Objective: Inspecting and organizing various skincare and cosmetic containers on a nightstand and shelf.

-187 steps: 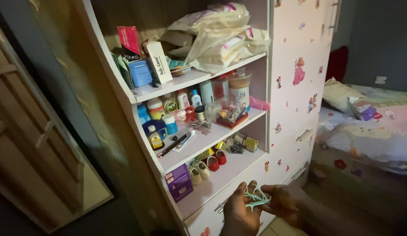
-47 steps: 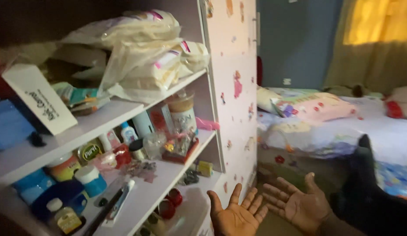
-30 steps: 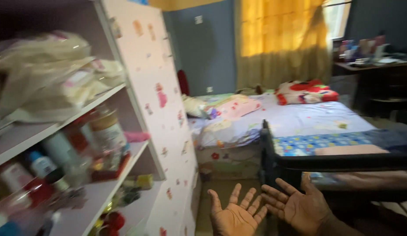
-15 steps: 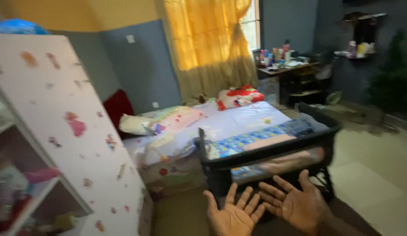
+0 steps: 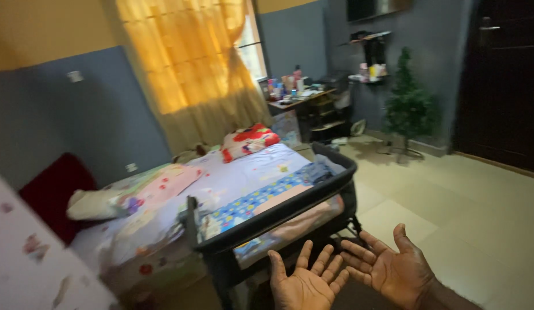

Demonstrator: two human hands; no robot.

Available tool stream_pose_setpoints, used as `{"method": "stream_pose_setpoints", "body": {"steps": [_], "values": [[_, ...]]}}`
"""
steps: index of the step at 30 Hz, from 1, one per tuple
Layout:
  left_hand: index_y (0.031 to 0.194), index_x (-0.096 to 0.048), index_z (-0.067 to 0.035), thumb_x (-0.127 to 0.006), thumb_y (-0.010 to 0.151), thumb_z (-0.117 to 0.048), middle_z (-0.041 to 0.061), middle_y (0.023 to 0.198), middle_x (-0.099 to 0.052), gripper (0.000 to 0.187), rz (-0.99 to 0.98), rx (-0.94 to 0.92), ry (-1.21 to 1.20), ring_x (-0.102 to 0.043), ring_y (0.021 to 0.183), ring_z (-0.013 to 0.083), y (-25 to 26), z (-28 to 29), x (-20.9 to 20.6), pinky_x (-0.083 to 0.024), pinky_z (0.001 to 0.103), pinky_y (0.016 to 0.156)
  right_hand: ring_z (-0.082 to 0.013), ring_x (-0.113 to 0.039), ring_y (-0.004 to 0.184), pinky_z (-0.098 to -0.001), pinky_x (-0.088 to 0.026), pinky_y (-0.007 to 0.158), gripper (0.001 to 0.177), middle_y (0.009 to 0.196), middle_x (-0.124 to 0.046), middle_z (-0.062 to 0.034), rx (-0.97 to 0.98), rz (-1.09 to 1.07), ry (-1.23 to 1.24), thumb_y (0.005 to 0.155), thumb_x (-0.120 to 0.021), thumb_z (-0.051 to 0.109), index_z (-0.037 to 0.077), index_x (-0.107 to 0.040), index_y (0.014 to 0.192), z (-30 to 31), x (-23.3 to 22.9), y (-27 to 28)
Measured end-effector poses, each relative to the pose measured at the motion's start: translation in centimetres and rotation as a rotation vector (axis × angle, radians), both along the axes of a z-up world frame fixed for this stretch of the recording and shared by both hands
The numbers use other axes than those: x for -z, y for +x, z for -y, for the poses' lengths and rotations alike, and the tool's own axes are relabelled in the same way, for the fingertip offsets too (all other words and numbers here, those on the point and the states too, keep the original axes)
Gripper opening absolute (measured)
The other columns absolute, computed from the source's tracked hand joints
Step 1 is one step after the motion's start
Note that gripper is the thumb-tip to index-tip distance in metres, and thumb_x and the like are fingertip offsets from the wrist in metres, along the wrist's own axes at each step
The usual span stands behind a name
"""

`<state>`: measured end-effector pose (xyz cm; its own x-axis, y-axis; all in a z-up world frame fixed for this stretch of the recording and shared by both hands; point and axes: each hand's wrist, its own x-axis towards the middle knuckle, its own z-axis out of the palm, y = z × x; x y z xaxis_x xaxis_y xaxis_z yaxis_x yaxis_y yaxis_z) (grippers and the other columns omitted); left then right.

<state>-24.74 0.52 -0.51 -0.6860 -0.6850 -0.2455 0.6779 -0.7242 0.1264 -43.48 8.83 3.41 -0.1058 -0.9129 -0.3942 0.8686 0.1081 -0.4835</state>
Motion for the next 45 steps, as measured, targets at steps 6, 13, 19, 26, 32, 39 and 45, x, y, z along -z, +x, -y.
{"method": "stream_pose_setpoints", "body": {"steps": [6, 13, 19, 26, 32, 39, 45], "values": [[0.16, -0.03, -0.017, -0.054, 0.067, -0.091, 0.031, 0.165, -0.027, 0.122, 0.035, 0.085, 0.051, -0.02, 0.152, 0.05, -6.9, 3.4, 1.8, -0.024, 0.072, 0.113, -0.041, -0.047, 0.137, -0.0545, -0.04, 0.109, 0.105, 0.151, -0.047, -0.0285, 0.106, 0.023, 0.041, 0.081, -0.031, 0.083, 0.011, -0.031, 0.157, 1.5, 1.9, -5.9], [0.16, -0.031, -0.02, -0.055, 0.067, -0.089, 0.028, 0.164, -0.027, 0.118, -0.092, 0.24, 0.007, -0.023, 0.151, 0.0495, -15.8, 12.3, 4.5, -0.025, 0.071, 0.114, -0.044, -0.043, 0.141, -0.0551, -0.039, 0.109, 0.104, 0.152, -0.046, -0.0312, 0.204, -0.004, 0.044, 0.083, -0.03, 0.083, 0.01, -0.03, 0.157, 7.9, 1.2, -13.0], [0.159, -0.029, -0.02, -0.058, 0.068, -0.086, 0.028, 0.164, -0.029, 0.117, -0.129, 0.261, -0.003, -0.027, 0.149, 0.0514, -21.3, 19.2, 2.1, -0.026, 0.069, 0.114, -0.0435, -0.044, 0.142, -0.0536, -0.038, 0.114, 0.097, 0.155, -0.045, -0.0327, 0.327, -0.007, 0.105, 0.09, -0.023, 0.078, 0.011, -0.028, 0.159, 14.6, -1.6, -16.9], [0.16, -0.027, -0.018, -0.062, 0.069, -0.084, 0.026, 0.165, -0.029, 0.118, -0.174, 0.343, -0.095, -0.03, 0.149, 0.0487, -26.7, 25.0, 2.6, -0.029, 0.067, 0.115, -0.0425, -0.044, 0.142, -0.0544, -0.037, 0.115, 0.097, 0.153, -0.047, -0.0305, 0.366, -0.027, 0.105, 0.09, -0.023, 0.079, 0.01, -0.031, 0.158, 19.5, -2.0, -21.6], [0.16, -0.029, -0.018, -0.061, 0.069, -0.085, 0.026, 0.165, -0.029, 0.117, -0.106, 0.336, -0.068, -0.029, 0.151, 0.0481, -31.4, 28.2, 3.2, -0.029, 0.066, 0.116, -0.0434, -0.042, 0.144, -0.0539, -0.036, 0.115, 0.098, 0.154, -0.045, -0.0316, 0.368, -0.009, 0.127, 0.089, -0.026, 0.079, 0.01, -0.029, 0.159, 23.0, -1.7, -26.2], [0.156, -0.033, -0.025, -0.061, 0.061, -0.084, 0.02, 0.164, -0.032, 0.115, -0.084, 0.363, -0.098, -0.03, 0.151, 0.0433, -40.0, 35.5, 4.9, -0.031, 0.066, 0.115, -0.0439, -0.04, 0.143, -0.0543, -0.035, 0.112, 0.101, 0.153, -0.044, -0.0288, 0.226, 0.006, 0.054, 0.086, -0.028, 0.081, 0.009, -0.03, 0.158, 30.0, 1.4, -37.2], [0.158, -0.031, -0.02, -0.063, 0.068, -0.083, 0.026, 0.165, -0.028, 0.115, -0.107, 0.258, -0.07, -0.026, 0.152, 0.0479, -50.1, 40.7, 3.6, -0.032, 0.069, 0.114, -0.042, -0.042, 0.144, -0.055, -0.036, 0.115, 0.096, 0.154, -0.046, -0.0297, 0.213, -0.005, 0.048, 0.088, -0.027, 0.078, 0.011, -0.03, 0.158, 35.8, -1.0, -46.9]]}}
